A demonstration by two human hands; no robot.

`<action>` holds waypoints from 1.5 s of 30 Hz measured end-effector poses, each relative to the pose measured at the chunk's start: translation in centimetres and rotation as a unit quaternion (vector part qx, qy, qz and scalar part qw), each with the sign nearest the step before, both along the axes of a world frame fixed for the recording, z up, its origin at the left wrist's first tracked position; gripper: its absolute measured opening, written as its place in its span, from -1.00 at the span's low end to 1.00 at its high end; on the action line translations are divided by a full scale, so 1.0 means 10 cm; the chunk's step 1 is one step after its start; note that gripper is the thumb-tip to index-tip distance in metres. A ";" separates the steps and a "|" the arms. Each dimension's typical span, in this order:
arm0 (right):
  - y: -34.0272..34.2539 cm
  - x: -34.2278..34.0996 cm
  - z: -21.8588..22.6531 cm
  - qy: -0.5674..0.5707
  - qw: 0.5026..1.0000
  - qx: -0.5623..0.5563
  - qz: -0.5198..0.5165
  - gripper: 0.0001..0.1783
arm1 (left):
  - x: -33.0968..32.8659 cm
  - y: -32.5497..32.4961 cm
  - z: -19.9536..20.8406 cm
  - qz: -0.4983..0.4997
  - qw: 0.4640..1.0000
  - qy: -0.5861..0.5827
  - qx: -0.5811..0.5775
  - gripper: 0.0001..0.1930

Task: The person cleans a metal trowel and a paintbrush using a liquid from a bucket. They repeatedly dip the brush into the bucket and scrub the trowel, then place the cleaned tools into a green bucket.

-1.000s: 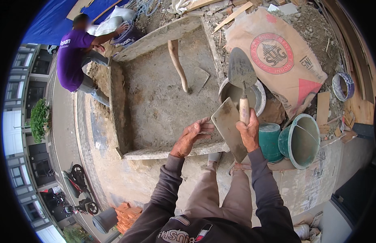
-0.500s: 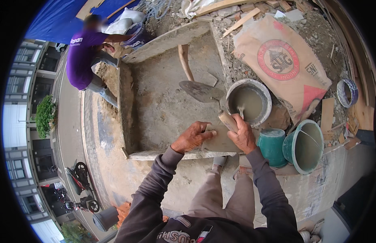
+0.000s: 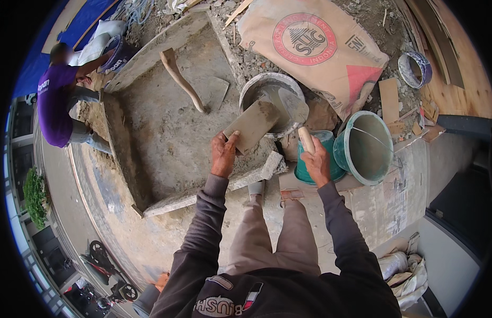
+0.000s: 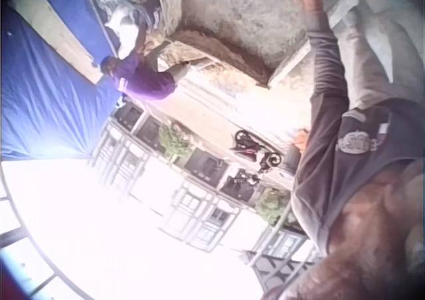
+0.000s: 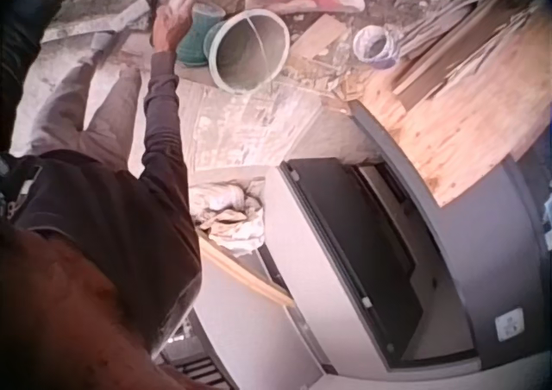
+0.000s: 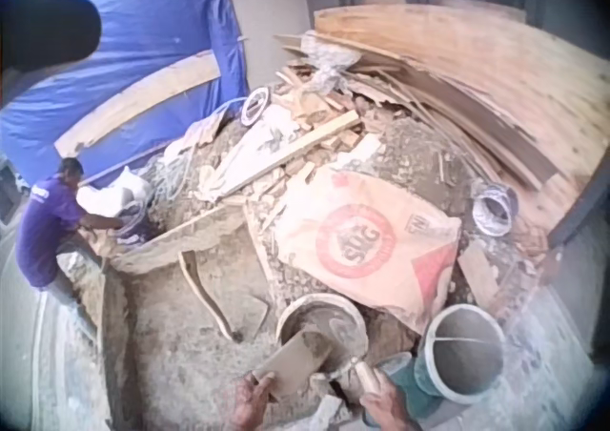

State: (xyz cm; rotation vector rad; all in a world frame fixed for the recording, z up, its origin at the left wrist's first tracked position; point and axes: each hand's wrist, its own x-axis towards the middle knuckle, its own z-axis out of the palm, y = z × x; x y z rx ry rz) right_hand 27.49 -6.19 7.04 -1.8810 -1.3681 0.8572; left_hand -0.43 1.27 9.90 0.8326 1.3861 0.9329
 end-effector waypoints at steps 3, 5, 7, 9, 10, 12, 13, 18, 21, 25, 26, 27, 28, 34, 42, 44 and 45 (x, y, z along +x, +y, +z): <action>0.11 -0.09 -0.21 -0.005 1.000 -0.023 0.008 -0.33 | 0.09 0.12 -0.43 -0.007 0.999 0.009 -0.032 -0.68; 0.21 -0.16 -0.38 -0.039 0.999 -0.009 0.027 -0.30 | 0.19 0.15 -0.64 0.023 0.997 0.017 -0.065 -0.70; 0.35 -0.19 -0.51 -0.088 0.994 -0.050 0.043 -0.30 | 0.31 0.14 -0.74 0.061 0.992 -0.045 -0.097 -0.70; 0.50 -0.27 -0.59 -0.135 0.986 -0.083 0.053 -0.30 | 0.30 0.11 -0.89 0.066 0.991 -0.037 -0.108 -0.70; 0.61 -0.34 -0.60 -0.156 0.982 -0.091 0.056 -0.29 | 0.23 0.10 -1.01 0.052 0.994 0.004 -0.100 -0.70; 0.78 -0.37 -0.69 -0.186 0.975 -0.109 0.051 -0.29 | 0.20 0.10 -1.15 0.043 0.994 0.039 -0.087 -0.69; 0.84 -0.34 -0.81 -0.196 0.972 -0.118 0.044 -0.28 | 0.30 0.09 -1.12 0.047 0.995 0.033 -0.082 -0.69; 0.84 -0.28 -1.06 -0.166 0.979 -0.108 0.041 -0.24 | 0.46 0.17 -0.99 0.060 0.994 -0.034 -0.082 -0.69; 0.54 -0.41 -0.72 -0.157 0.982 -0.064 0.079 -0.17 | 0.40 0.21 -0.89 0.072 0.992 -0.079 -0.073 -0.68; 0.32 -0.56 -0.42 -0.156 0.976 -0.032 0.150 -0.21 | 0.45 0.30 -0.85 0.085 0.990 -0.070 -0.085 -0.67; 0.34 -0.55 -0.48 -0.171 0.974 -0.034 0.147 -0.22 | 0.46 0.30 -0.83 0.096 0.989 -0.062 -0.092 -0.67; 0.41 -0.50 -0.56 -0.188 0.971 -0.034 0.140 -0.22 | 0.48 0.32 -0.83 0.084 0.990 -0.072 -0.084 -0.67; 0.47 -0.44 -0.64 -0.204 0.969 -0.039 0.134 -0.22 | 0.50 0.30 -0.85 0.072 0.991 -0.082 -0.078 -0.67; 0.61 -0.42 -0.63 -0.135 0.983 -0.021 0.127 -0.17 | 0.44 0.25 -0.90 0.065 0.992 -0.068 -0.088 -0.65; 0.65 -0.40 -0.78 -0.155 0.983 -0.057 0.073 -0.23 | 0.52 0.30 -0.96 0.067 0.990 -0.114 -0.056 -0.70; 0.72 -0.46 -0.60 -0.126 0.986 -0.064 0.093 -0.25 | 0.44 0.34 -0.96 0.050 0.992 -0.081 -0.078 -0.64; 0.67 -0.49 -0.50 -0.122 0.986 -0.048 0.105 -0.27 | 0.46 0.38 -0.93 0.055 0.991 -0.083 -0.092 -0.64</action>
